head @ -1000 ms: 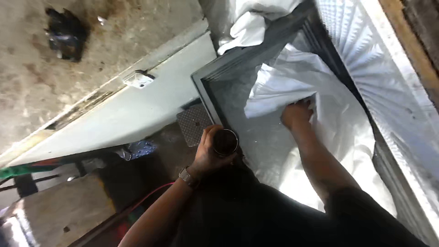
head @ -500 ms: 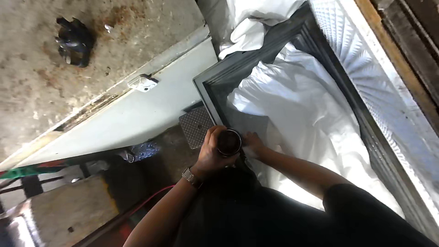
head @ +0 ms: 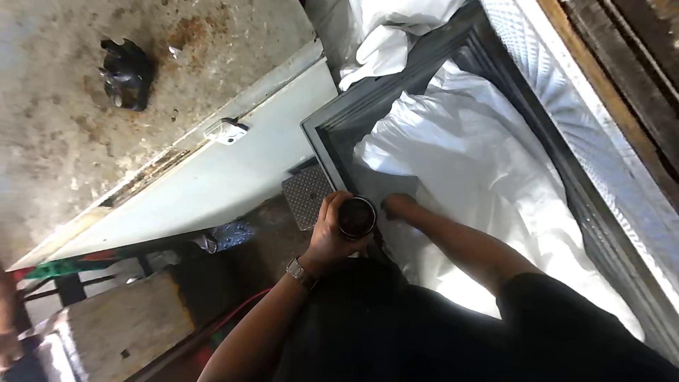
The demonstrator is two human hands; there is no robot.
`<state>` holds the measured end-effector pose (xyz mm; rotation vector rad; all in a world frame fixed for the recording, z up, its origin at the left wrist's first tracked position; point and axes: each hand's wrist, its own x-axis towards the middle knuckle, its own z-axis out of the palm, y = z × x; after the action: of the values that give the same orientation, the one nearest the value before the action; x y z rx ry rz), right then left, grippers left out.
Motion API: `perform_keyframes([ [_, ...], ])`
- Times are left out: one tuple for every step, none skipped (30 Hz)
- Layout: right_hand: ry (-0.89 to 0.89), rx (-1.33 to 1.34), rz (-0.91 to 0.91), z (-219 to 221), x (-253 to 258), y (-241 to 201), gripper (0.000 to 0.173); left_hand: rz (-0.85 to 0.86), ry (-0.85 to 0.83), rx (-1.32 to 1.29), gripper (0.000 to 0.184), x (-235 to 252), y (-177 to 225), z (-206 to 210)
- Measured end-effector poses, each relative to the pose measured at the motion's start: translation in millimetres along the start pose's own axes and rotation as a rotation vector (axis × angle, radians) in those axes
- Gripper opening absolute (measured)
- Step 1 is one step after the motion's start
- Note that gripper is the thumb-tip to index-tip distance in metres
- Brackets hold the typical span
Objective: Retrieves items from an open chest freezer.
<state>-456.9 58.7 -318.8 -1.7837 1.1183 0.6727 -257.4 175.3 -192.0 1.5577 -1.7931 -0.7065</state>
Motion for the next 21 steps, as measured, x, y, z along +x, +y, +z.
perform_keyframes([
  [0.017, 0.075, 0.003, -6.4, 2.2, 6.4, 0.036, 0.003, 0.003, -0.001, 0.100, 0.9, -0.2, 1.3],
  [0.032, 0.209, 0.019, -14.5, -0.4, 10.7, 0.041, 0.004, 0.007, 0.002, 0.100, 1.9, 0.2, 2.1],
  [0.053, 0.403, 0.022, -24.0, -10.4, 10.8, 0.046, 0.001, 0.008, 0.006, 0.099, 2.8, 1.0, 2.5],
  [0.079, 0.609, -0.009, -33.9, -26.8, 7.8, 0.052, -0.005, 0.002, 0.016, 0.099, 3.3, 2.2, 2.7],
  [0.107, 0.782, -0.083, -44.8, -48.1, 3.7, 0.055, -0.013, -0.007, 0.025, 0.098, 4.3, 4.0, 2.7],
  [0.157, 0.908, -0.192, -56.9, -71.6, -0.7, 0.056, -0.018, -0.015, 0.036, 0.096, 6.4, 6.0, 2.7],
  [0.228, 0.989, -0.338, -67.5, -95.9, -4.2, 0.053, -0.025, -0.024, 0.044, 0.095, 8.7, 8.5, 2.6],
  [0.299, 1.046, -0.503, -77.2, -119.0, -9.0, 0.050, -0.035, -0.034, 0.050, 0.094, 10.4, 11.0, 2.8],
  [0.350, 1.088, -0.664, -85.5, -138.2, -15.4, 0.048, -0.047, -0.047, 0.055, 0.094, 11.7, 13.2, 3.1],
  [0.387, 1.093, -0.807, -91.4, -152.2, -23.1, 0.046, -0.059, -0.057, 0.058, 0.094, 13.2, 15.2, 3.6],
  [0.425, 1.048, -0.912, -93.3, -161.1, -31.2, 0.045, -0.065, -0.063, 0.064, 0.094, 14.5, 16.9, 4.6],
  [0.473, 0.940, -0.959, -92.1, -166.0, -39.0, 0.046, -0.065, -0.062, 0.071, 0.094, 15.5, 18.6, 6.0],
  [0.507, 0.816, -0.962, -89.3, -166.7, -45.2, 0.048, -0.066, -0.057, 0.083, 0.095, 16.7, 20.1, 7.2],
  [0.534, 0.731, -0.949, -84.5, -163.6, -50.5, 0.049, -0.060, -0.049, 0.094, 0.095, 17.6, 20.6, 8.1],
  [0.555, 0.690, -0.936, -79.1, -160.0, -54.7, 0.047, -0.052, -0.041, 0.104, 0.095, 17.5, 20.7, 8.3],
  [0.574, 0.658, -0.906, -75.4, -158.6, -58.3, 0.046, -0.046, -0.032, 0.109, 0.094, 17.4, 20.6, 8.0],
  [0.596, 0.612, -0.866, -73.7, -159.9, -61.2, 0.045, -0.037, -0.024, 0.110, 0.092, 17.5, 20.4, 7.4],
  [0.630, 0.531, -0.826, -72.5, -163.2, -64.3, 0.045, -0.031, -0.019, 0.106, 0.090, 17.1, 20.2, 6.4],
  [0.654, 0.424, -0.777, -71.3, -167.6, -68.0, 0.045, -0.032, -0.020, 0.096, 0.088, 16.5, 20.6, 5.1],
  [0.654, 0.321, -0.725, -70.4, -172.7, -71.8, 0.048, -0.035, -0.021, 0.080, 0.086, 16.2, 20.7, 4.3],
  [0.630, 0.240, -0.676, -70.6, -177.2, -75.3, 0.052, -0.037, -0.020, 0.067, 0.085, 16.5, 20.0, 4.6],
])
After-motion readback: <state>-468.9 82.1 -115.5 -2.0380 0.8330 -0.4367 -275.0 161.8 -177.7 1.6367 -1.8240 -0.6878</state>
